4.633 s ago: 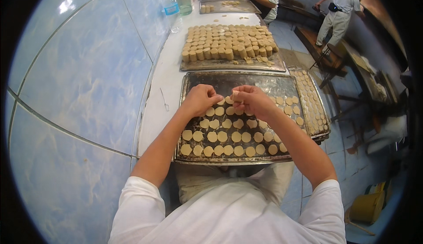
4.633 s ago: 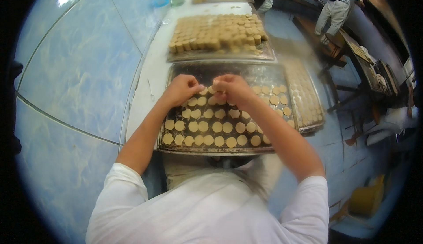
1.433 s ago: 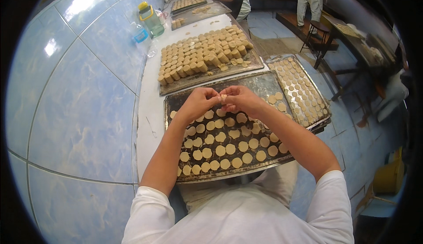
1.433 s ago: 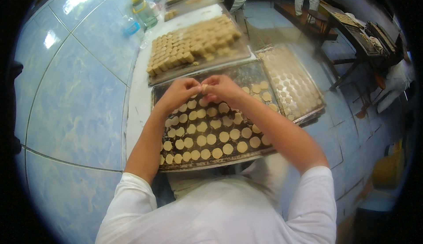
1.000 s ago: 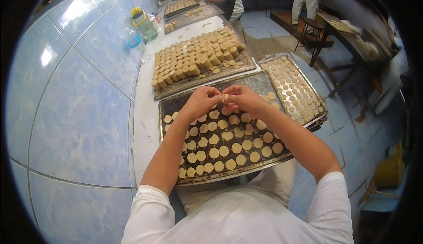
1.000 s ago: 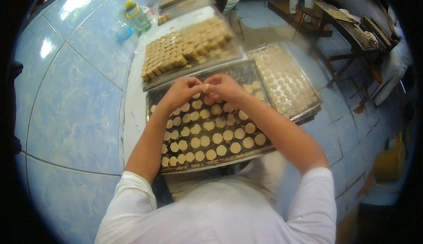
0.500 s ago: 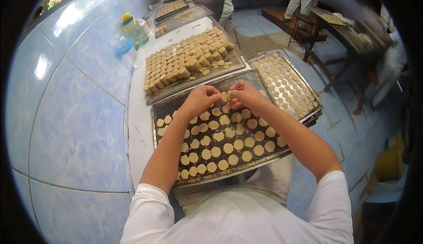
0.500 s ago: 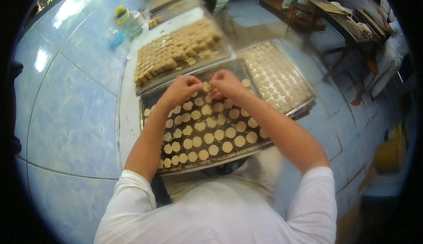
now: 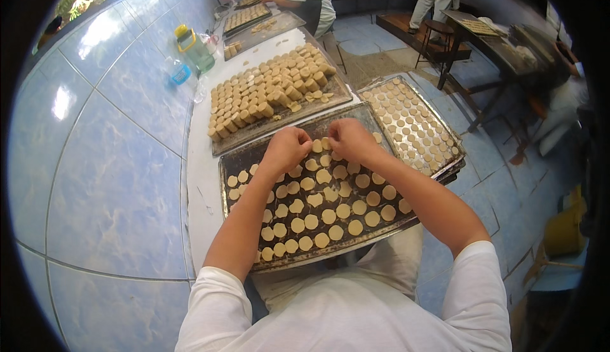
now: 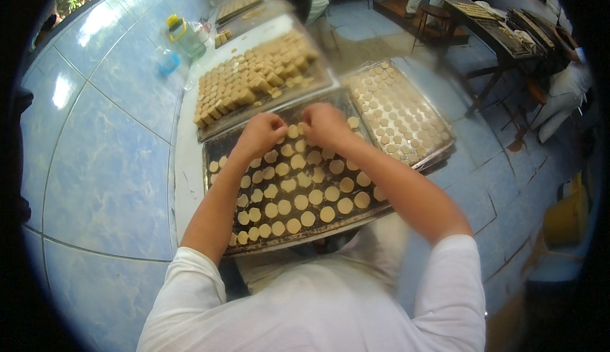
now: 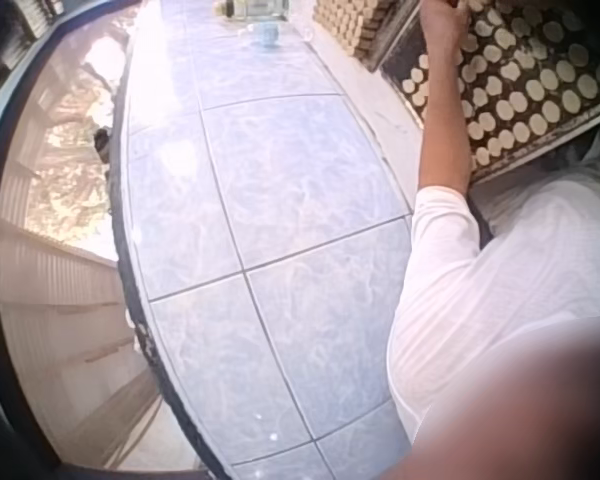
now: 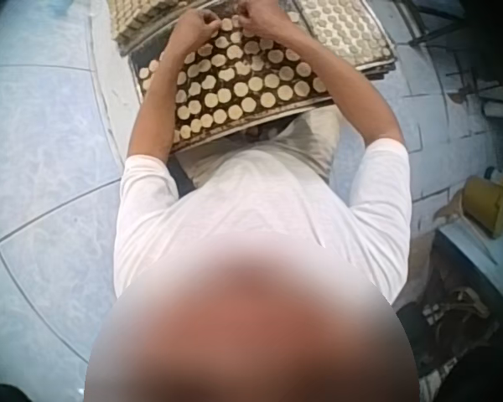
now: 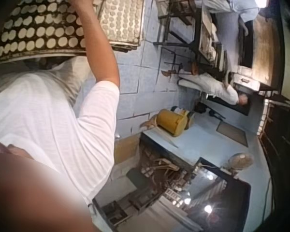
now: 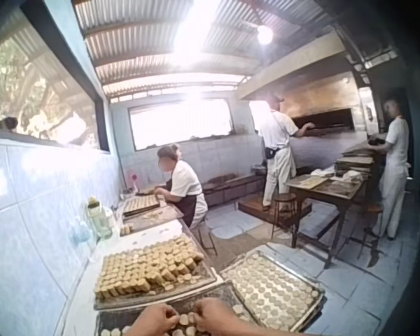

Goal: The person arranges small round cookies onto a metal baking tray, picking them from a larger tray of dough and placing them in neat rows. The person continues filling the tray and then moves it aside to begin on a new tray.

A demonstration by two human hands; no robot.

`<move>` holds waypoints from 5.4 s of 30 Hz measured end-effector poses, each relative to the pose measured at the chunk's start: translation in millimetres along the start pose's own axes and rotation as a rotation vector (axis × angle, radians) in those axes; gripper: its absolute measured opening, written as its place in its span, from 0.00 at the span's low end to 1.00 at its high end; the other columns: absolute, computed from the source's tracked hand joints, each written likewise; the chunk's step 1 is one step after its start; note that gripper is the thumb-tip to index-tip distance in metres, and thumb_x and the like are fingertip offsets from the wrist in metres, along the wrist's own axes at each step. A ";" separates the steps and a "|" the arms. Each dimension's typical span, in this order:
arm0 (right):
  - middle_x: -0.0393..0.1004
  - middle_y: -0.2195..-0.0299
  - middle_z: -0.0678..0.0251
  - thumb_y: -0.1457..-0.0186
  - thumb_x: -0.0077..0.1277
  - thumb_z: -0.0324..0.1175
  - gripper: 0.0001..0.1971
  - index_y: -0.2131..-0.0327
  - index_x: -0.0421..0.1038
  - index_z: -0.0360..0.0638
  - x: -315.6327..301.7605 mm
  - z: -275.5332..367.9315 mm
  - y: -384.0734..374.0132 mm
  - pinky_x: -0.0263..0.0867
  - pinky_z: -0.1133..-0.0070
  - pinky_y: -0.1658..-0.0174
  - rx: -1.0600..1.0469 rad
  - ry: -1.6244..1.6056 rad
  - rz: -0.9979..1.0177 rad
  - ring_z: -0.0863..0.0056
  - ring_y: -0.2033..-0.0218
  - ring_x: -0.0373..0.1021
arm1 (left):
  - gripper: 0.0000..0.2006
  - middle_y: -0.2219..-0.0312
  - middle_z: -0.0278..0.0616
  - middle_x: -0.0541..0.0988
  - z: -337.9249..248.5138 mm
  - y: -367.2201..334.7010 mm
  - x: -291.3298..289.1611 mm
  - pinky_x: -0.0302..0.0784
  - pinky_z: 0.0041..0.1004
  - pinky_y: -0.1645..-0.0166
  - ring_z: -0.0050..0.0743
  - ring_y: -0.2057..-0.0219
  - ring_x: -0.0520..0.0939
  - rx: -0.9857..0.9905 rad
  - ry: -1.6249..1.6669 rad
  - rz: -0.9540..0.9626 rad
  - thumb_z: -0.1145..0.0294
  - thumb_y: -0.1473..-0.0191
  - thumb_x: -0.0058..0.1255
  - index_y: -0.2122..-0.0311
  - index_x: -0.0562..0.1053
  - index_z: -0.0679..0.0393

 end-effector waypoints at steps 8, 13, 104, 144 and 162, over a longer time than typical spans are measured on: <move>0.79 0.56 0.62 0.37 0.57 0.25 0.12 0.52 0.73 0.34 -10.7 -31.7 0.9 0.79 0.80 0.53 0.281 -0.977 0.095 0.72 0.57 0.80 | 0.14 0.67 0.43 0.85 -25.7 -0.7 1.2 0.78 0.33 0.57 0.32 0.66 0.83 0.173 0.221 -0.032 0.61 0.38 0.62 0.58 0.83 0.64; 0.79 0.53 0.61 0.34 0.55 0.24 0.12 0.49 0.70 0.33 -12.4 -27.0 15.9 0.80 0.81 0.49 0.276 -1.154 0.169 0.70 0.53 0.81 | 0.15 0.63 0.38 0.86 -40.4 -12.1 18.1 0.77 0.28 0.55 0.23 0.63 0.81 0.123 0.400 0.075 0.59 0.36 0.60 0.56 0.84 0.62; 0.78 0.67 0.63 0.48 0.62 0.36 0.23 0.48 0.72 0.45 -36.0 -85.1 -200.3 0.73 0.69 0.58 0.080 0.360 -0.384 0.66 0.62 0.78 | 0.04 0.67 0.47 0.80 153.1 134.2 -120.2 0.79 0.39 0.59 0.47 0.66 0.83 0.079 0.249 -0.750 0.73 0.43 0.59 0.64 0.79 0.61; 0.76 0.75 0.73 0.38 0.63 0.42 0.13 0.69 0.76 0.43 190.5 153.9 59.5 0.66 0.84 0.72 0.126 -0.609 0.737 0.84 0.73 0.73 | 0.11 0.66 0.35 0.77 116.4 226.6 -83.3 0.73 0.27 0.59 0.22 0.66 0.75 -0.091 0.500 -0.264 0.65 0.37 0.61 0.64 0.80 0.65; 0.80 0.70 0.68 0.38 0.60 0.37 0.11 0.68 0.76 0.40 175.0 134.9 63.8 0.67 0.85 0.73 0.190 -0.589 0.603 0.82 0.74 0.74 | 0.09 0.64 0.40 0.77 121.3 236.3 -81.7 0.75 0.30 0.56 0.32 0.66 0.77 -0.218 -0.085 -0.282 0.66 0.42 0.62 0.66 0.79 0.63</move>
Point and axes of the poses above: each hand's wrist, its own y-axis away from the middle knuckle, its own x-axis out of the palm, z = x × y, the point moved 8 cm from there along -y, towards the middle knuckle
